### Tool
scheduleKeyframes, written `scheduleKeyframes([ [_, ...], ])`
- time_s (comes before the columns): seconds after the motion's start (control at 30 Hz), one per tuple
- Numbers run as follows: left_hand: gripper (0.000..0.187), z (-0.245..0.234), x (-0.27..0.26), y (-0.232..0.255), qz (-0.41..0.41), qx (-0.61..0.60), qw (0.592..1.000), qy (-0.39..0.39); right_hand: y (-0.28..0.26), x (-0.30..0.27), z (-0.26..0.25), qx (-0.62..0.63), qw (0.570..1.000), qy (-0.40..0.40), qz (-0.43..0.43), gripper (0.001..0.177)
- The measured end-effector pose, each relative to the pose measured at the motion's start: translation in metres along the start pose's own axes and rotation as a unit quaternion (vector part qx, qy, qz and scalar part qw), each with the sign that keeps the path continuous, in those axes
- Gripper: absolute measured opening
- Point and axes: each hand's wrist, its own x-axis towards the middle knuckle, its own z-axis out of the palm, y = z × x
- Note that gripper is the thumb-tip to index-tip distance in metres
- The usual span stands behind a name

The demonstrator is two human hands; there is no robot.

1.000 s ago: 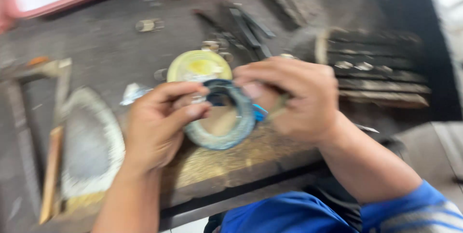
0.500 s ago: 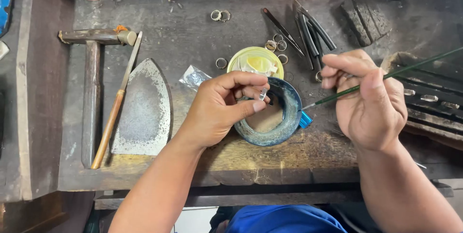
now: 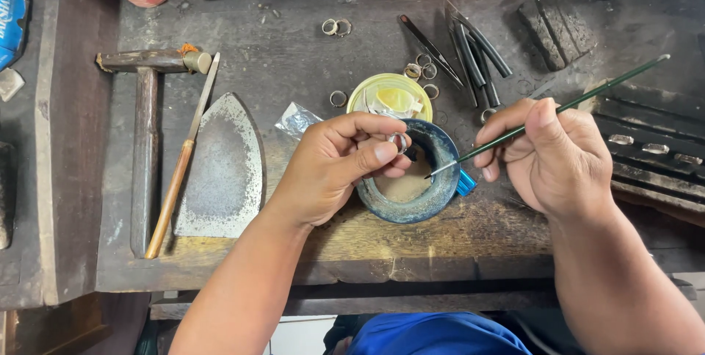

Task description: Applying solder paste and placing small solder pieces onto metal rings in preparation for soldering.

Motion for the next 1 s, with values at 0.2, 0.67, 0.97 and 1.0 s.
scheduleKeyframes([
  [0.2, 0.025, 0.000, -0.001, 0.004, -0.032, -0.021, 0.999, 0.016, 0.003, -0.001, -0.003, 0.020, 1.000, -0.017, -0.003, 0.054],
  [0.67, 0.025, 0.000, -0.001, 0.005, -0.028, -0.005, 0.999, 0.019, -0.009, 0.002, -0.005, -0.076, 0.991, -0.100, 0.044, 0.016],
  [0.97, 0.023, 0.001, -0.003, 0.007, 0.015, -0.001, 1.000, 0.012, -0.022, 0.007, 0.005, -0.315, 0.934, -0.167, 0.017, 0.003],
  [1.0, 0.023, 0.000, -0.003, 0.006, 0.013, -0.003, 1.000, 0.013, -0.022, 0.007, 0.005, -0.315, 0.934, -0.168, 0.020, 0.003],
])
